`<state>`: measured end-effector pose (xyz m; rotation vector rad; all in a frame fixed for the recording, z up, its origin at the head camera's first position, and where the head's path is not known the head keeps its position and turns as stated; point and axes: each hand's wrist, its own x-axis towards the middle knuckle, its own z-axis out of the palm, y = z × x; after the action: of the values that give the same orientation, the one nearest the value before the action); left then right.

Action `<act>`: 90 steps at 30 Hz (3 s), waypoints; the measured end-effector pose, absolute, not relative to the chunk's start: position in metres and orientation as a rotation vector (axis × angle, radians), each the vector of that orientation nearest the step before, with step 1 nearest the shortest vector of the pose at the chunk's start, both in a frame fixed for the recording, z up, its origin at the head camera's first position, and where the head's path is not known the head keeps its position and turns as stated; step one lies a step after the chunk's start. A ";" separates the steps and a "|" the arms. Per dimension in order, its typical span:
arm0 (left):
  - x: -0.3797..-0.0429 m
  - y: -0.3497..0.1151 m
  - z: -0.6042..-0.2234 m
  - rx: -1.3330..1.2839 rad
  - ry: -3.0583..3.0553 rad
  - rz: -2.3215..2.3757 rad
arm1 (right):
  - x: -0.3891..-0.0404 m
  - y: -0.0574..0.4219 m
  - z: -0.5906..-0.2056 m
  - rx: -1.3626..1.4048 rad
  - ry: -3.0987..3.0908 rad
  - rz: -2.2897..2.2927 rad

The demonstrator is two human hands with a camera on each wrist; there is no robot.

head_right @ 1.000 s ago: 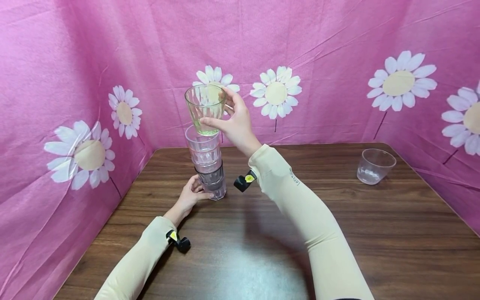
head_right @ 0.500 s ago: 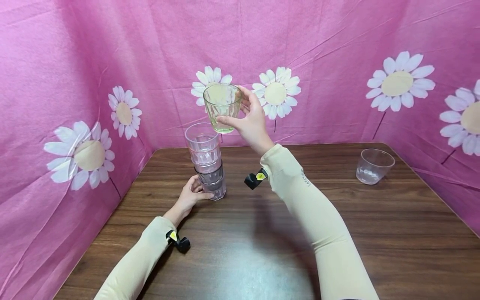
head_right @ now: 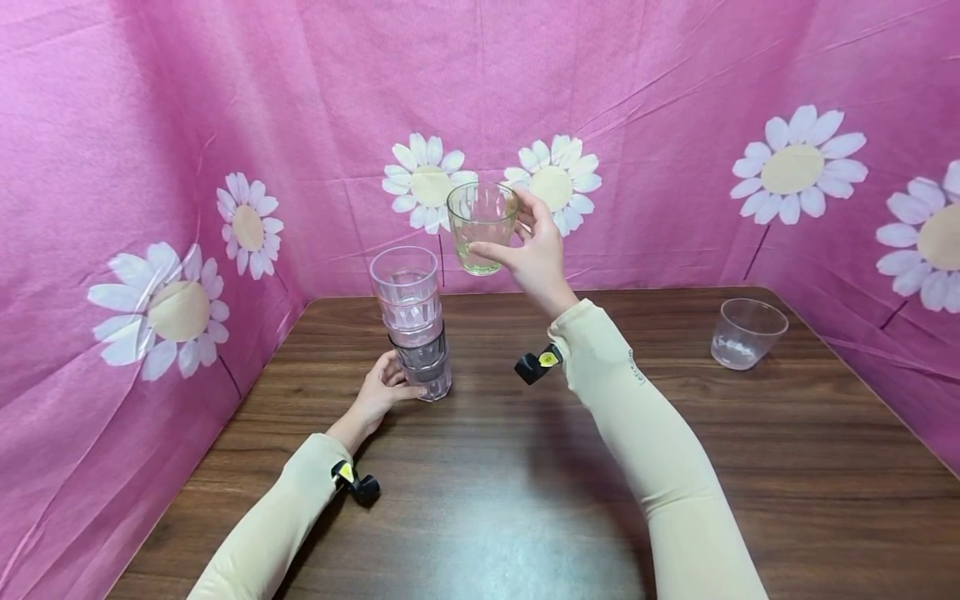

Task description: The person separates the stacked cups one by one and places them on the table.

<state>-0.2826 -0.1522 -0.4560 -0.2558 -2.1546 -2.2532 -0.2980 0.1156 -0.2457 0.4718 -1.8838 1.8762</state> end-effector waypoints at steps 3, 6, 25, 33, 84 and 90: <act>-0.283 -0.152 -0.456 -0.251 -2.154 -2.255 | -0.299 0.122 -0.252 0.446 -1.905 1.869; -0.283 -0.152 -0.457 -0.255 -2.155 -2.251 | -0.300 0.127 -0.259 0.425 -1.923 1.860; -0.284 -0.152 -0.458 -0.237 -2.164 -2.237 | -0.305 0.155 -0.320 0.248 -2.022 1.834; -0.284 -0.152 -0.459 -0.254 -2.157 -2.233 | -0.303 0.165 -0.342 0.144 -2.031 1.859; -0.285 -0.151 -0.457 -0.207 -2.180 -2.234 | -0.271 0.304 -0.412 -0.387 -2.214 1.558; -0.285 -0.151 -0.456 -0.206 -2.185 -2.233 | -0.269 0.318 -0.415 -0.452 -2.186 1.560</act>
<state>-0.2845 -0.1511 -0.4564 -0.2059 -2.1846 -2.2328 -0.2686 0.3179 -0.4146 -0.4516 -2.1862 1.5600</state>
